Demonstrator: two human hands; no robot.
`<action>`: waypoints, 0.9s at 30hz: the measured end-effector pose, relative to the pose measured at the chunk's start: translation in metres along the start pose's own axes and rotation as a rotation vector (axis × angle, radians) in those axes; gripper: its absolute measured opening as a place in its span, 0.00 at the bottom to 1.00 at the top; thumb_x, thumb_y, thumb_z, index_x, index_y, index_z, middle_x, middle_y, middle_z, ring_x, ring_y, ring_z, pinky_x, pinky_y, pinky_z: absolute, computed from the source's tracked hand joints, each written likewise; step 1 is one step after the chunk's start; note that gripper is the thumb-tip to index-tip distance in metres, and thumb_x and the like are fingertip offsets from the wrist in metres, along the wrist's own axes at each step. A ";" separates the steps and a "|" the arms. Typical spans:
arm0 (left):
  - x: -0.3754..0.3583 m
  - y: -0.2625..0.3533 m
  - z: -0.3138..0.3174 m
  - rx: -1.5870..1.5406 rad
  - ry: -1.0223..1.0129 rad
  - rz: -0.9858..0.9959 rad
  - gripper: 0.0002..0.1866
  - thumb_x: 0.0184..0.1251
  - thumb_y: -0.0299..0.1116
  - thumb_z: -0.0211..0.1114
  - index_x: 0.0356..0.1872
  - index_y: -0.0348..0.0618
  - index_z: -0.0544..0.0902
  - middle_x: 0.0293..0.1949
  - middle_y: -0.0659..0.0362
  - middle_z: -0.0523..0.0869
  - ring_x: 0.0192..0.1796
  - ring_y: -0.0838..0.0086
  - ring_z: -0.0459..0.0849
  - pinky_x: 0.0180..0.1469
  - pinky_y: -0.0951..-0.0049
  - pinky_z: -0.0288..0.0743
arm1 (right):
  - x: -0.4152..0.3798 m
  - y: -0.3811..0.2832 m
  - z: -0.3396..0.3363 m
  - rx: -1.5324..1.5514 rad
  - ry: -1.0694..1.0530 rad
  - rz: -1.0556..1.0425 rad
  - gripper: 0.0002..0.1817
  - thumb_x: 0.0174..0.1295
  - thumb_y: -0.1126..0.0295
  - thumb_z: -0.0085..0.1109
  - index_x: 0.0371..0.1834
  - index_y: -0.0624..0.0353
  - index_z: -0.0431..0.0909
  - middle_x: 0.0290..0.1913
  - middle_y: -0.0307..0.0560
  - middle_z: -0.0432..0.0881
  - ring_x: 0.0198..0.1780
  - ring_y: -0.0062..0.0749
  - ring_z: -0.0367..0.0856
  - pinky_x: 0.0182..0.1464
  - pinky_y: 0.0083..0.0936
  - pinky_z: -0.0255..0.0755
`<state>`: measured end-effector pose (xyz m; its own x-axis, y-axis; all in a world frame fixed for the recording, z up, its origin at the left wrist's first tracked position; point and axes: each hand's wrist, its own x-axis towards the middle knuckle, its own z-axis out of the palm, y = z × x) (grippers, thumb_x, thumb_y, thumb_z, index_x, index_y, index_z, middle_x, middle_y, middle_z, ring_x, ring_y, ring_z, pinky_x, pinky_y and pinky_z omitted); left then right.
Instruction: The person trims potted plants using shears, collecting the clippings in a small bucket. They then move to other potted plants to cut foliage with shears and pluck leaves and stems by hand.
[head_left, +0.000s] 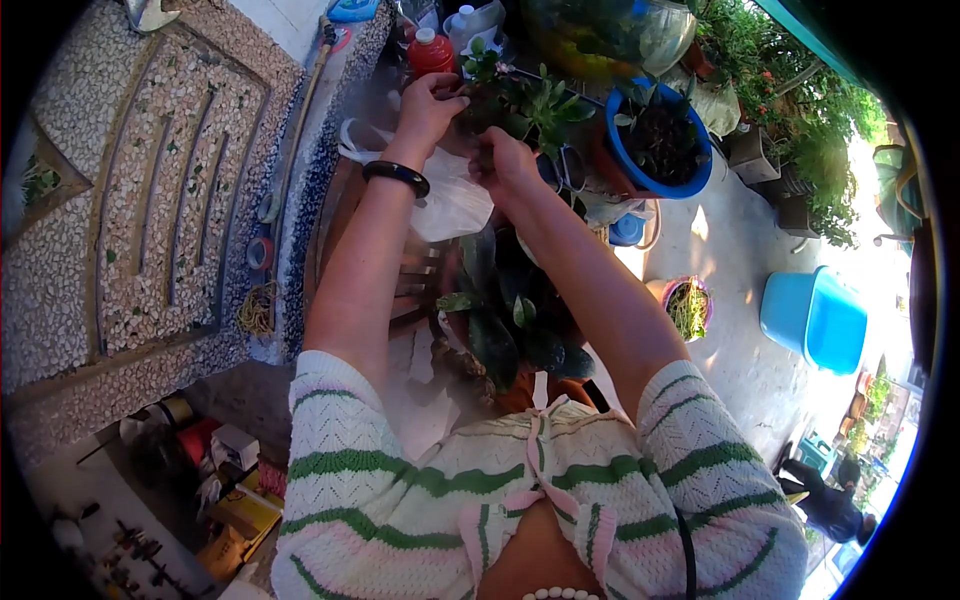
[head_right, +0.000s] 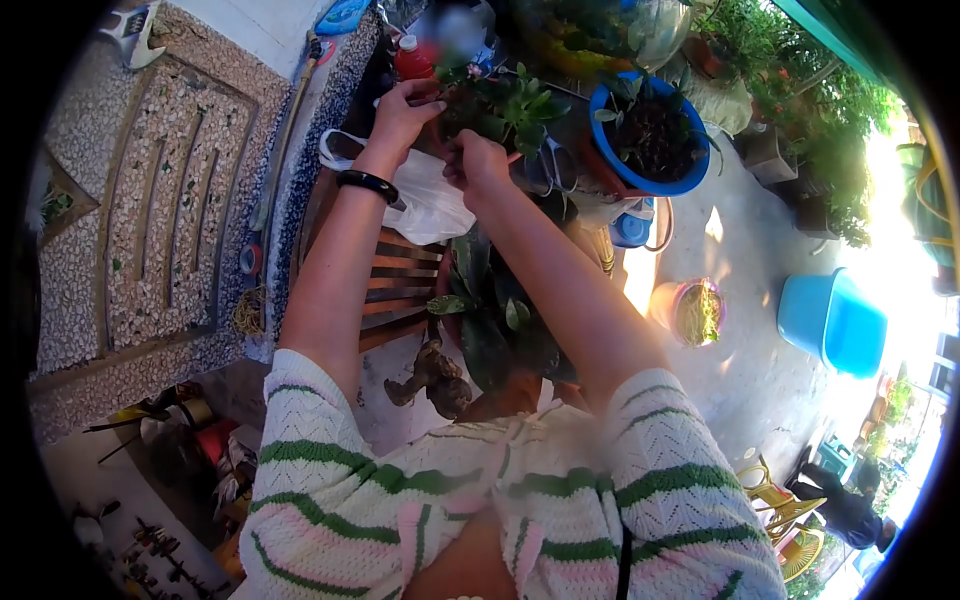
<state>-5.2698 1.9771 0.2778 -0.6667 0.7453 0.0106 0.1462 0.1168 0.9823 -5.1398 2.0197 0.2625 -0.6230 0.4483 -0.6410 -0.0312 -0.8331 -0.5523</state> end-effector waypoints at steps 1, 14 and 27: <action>0.000 -0.003 -0.002 -0.022 -0.008 0.001 0.17 0.50 0.23 0.66 0.45 0.33 0.78 0.39 0.55 0.82 0.41 0.74 0.79 0.45 0.75 0.72 | -0.004 -0.002 -0.003 -0.010 -0.021 0.019 0.06 0.54 0.69 0.49 0.23 0.58 0.70 0.21 0.42 0.73 0.23 0.29 0.69 0.27 0.25 0.65; 0.006 -0.014 0.004 0.252 0.071 0.224 0.09 0.52 0.31 0.61 0.33 0.39 0.83 0.33 0.53 0.83 0.38 0.64 0.81 0.43 0.68 0.73 | -0.035 -0.015 -0.041 -0.015 -0.242 -0.077 0.08 0.63 0.72 0.47 0.41 0.62 0.73 0.35 0.46 0.77 0.33 0.30 0.76 0.39 0.25 0.73; 0.010 -0.008 0.037 0.531 0.150 -0.075 0.15 0.50 0.45 0.64 0.33 0.46 0.85 0.32 0.48 0.84 0.41 0.55 0.81 0.47 0.59 0.71 | -0.061 -0.023 -0.081 -0.123 -0.226 -0.023 0.09 0.64 0.72 0.44 0.43 0.61 0.73 0.32 0.40 0.77 0.31 0.25 0.76 0.36 0.20 0.71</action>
<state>-5.2503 2.0078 0.2634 -0.7804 0.6252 0.0092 0.4172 0.5097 0.7524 -5.0378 2.0377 0.2716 -0.7824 0.3712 -0.5000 0.0395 -0.7717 -0.6347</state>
